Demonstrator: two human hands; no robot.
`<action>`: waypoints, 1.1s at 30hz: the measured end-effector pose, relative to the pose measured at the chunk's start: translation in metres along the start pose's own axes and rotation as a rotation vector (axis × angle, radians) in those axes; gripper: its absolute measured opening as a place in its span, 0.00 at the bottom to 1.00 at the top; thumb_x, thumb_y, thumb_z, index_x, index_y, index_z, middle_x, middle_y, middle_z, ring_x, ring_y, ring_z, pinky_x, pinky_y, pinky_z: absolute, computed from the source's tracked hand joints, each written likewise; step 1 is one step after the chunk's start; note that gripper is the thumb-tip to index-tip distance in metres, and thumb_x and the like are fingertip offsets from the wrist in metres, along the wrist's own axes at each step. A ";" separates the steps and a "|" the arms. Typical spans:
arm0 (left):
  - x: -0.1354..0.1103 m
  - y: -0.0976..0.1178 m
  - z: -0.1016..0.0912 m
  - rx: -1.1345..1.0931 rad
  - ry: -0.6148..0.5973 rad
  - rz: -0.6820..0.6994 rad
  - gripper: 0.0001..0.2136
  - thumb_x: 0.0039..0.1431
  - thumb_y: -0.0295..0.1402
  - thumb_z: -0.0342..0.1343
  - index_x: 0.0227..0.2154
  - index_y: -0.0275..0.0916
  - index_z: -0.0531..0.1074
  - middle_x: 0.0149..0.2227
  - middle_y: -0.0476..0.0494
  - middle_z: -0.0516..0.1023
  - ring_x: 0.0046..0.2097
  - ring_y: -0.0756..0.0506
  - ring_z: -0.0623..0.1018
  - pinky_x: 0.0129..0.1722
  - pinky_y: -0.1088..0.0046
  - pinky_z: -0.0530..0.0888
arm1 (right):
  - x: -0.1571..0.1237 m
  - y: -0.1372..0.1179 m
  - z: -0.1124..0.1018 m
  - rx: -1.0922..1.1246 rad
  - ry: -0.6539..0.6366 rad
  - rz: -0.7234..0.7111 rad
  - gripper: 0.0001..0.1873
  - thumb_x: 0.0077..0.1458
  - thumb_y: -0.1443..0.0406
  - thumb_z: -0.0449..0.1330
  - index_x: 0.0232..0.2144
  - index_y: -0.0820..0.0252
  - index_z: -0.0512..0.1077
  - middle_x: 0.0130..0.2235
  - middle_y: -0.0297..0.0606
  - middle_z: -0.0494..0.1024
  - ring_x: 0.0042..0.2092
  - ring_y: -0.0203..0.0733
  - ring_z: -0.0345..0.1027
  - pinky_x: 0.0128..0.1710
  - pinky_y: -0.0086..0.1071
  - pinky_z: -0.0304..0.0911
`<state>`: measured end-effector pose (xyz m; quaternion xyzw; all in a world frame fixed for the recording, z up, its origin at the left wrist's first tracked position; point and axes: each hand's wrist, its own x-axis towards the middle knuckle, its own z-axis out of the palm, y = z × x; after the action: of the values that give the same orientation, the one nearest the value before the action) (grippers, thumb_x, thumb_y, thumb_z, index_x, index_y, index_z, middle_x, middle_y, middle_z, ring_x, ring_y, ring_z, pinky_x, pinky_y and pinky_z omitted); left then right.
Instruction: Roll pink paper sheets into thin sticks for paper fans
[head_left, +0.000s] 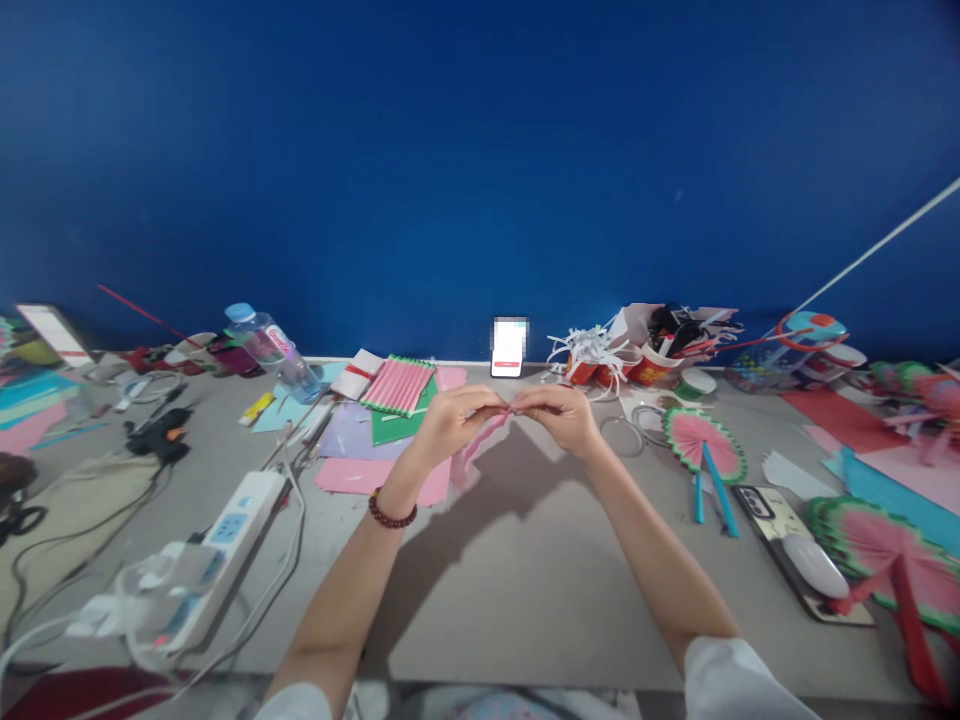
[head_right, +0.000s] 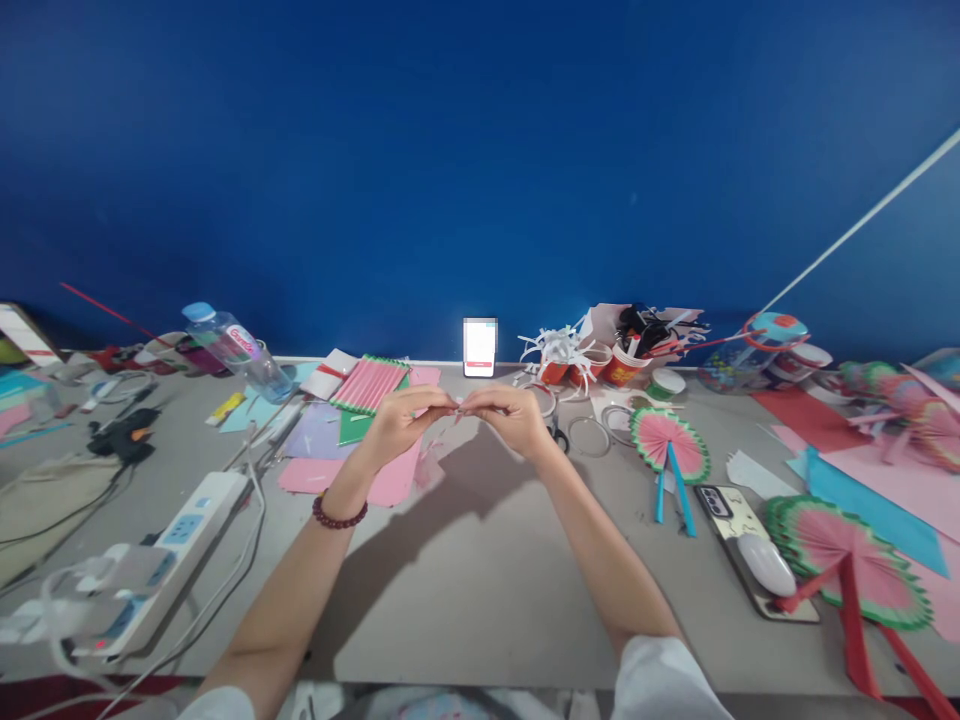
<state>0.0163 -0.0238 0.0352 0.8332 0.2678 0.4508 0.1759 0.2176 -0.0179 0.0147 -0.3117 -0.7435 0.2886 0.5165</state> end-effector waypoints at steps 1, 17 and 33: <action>0.000 0.000 0.000 0.011 0.012 0.012 0.05 0.60 0.31 0.53 0.33 0.38 0.74 0.32 0.44 0.78 0.35 0.50 0.77 0.36 0.75 0.74 | 0.000 0.000 0.000 0.000 -0.001 0.003 0.05 0.52 0.63 0.62 0.29 0.54 0.79 0.32 0.37 0.81 0.36 0.40 0.76 0.38 0.33 0.71; 0.001 0.005 0.002 0.261 0.001 0.106 0.06 0.62 0.29 0.49 0.33 0.38 0.71 0.33 0.43 0.77 0.37 0.49 0.75 0.38 0.73 0.72 | 0.000 -0.004 0.004 -0.066 0.035 0.033 0.05 0.52 0.62 0.62 0.29 0.55 0.78 0.32 0.37 0.81 0.36 0.40 0.75 0.38 0.33 0.71; -0.003 0.001 0.010 0.365 0.173 0.169 0.03 0.58 0.27 0.54 0.33 0.40 0.72 0.34 0.46 0.80 0.36 0.50 0.78 0.36 0.75 0.73 | 0.002 -0.010 0.008 -0.009 0.116 0.035 0.05 0.50 0.61 0.63 0.29 0.55 0.77 0.34 0.38 0.80 0.37 0.40 0.75 0.39 0.34 0.72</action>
<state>0.0234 -0.0268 0.0282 0.8290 0.2883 0.4776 -0.0399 0.2080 -0.0242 0.0211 -0.3431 -0.7080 0.2755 0.5523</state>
